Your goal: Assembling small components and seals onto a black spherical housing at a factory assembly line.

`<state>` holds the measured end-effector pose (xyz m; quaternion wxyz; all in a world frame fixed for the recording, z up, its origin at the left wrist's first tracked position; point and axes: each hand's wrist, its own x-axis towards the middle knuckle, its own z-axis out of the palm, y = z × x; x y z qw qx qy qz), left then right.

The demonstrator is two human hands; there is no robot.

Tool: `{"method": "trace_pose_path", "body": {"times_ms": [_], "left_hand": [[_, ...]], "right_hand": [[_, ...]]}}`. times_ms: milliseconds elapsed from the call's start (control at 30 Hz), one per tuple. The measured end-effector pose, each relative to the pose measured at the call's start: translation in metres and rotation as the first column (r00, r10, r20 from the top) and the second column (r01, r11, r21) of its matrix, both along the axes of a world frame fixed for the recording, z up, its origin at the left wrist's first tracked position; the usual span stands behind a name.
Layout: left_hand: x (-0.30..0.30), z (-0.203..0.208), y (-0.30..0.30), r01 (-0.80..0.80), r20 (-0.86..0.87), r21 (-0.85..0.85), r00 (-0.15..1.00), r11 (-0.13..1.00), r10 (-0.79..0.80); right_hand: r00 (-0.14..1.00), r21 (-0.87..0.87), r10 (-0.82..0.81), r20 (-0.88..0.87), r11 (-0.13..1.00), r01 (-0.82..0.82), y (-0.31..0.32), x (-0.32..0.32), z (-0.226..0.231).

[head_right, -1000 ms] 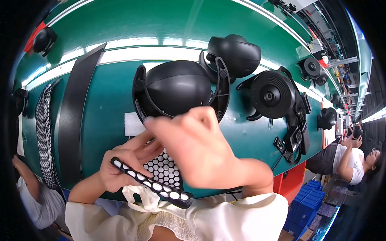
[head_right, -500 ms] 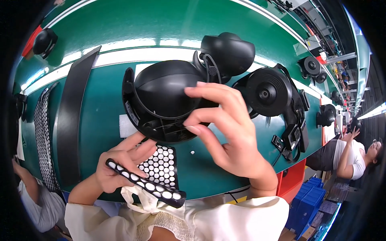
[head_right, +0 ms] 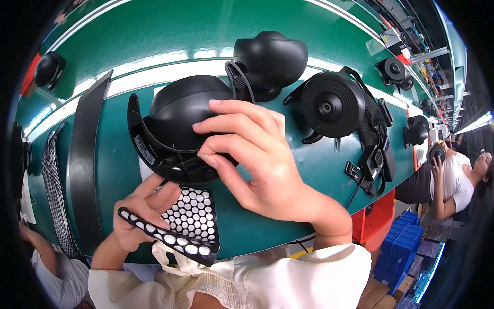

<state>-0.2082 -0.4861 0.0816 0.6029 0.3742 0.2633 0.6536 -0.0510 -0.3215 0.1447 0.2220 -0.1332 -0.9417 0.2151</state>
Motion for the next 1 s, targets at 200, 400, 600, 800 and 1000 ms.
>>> {"method": "trace_pose_path", "body": {"times_ms": [200,400,600,800,1000], "left_hand": [[-0.003,-0.001,-0.002,0.018,-0.042,0.023,0.999,1.000,-0.017],[-0.005,0.001,-0.003,-0.014,0.066,-0.010,0.998,1.000,0.015],[-0.004,-0.001,-0.003,-0.034,0.082,-0.015,0.996,0.999,0.035],[-0.001,0.001,-0.003,-0.106,-0.017,0.009,0.994,0.994,0.106],[0.005,0.011,-0.002,-0.106,-0.179,0.004,0.978,0.994,0.105]], "right_hand": [[0.992,0.226,0.046,-0.118,0.974,-0.019,-0.004,0.002,-0.011],[0.996,0.505,0.048,-0.071,0.863,-0.006,-0.010,0.002,-0.018],[1.000,0.618,0.007,0.006,0.786,-0.009,-0.007,0.007,-0.025],[0.977,0.516,0.194,-0.086,0.848,-0.123,0.012,0.001,-0.027],[0.983,0.587,0.186,-0.005,0.796,-0.147,0.011,0.003,-0.020]]}}
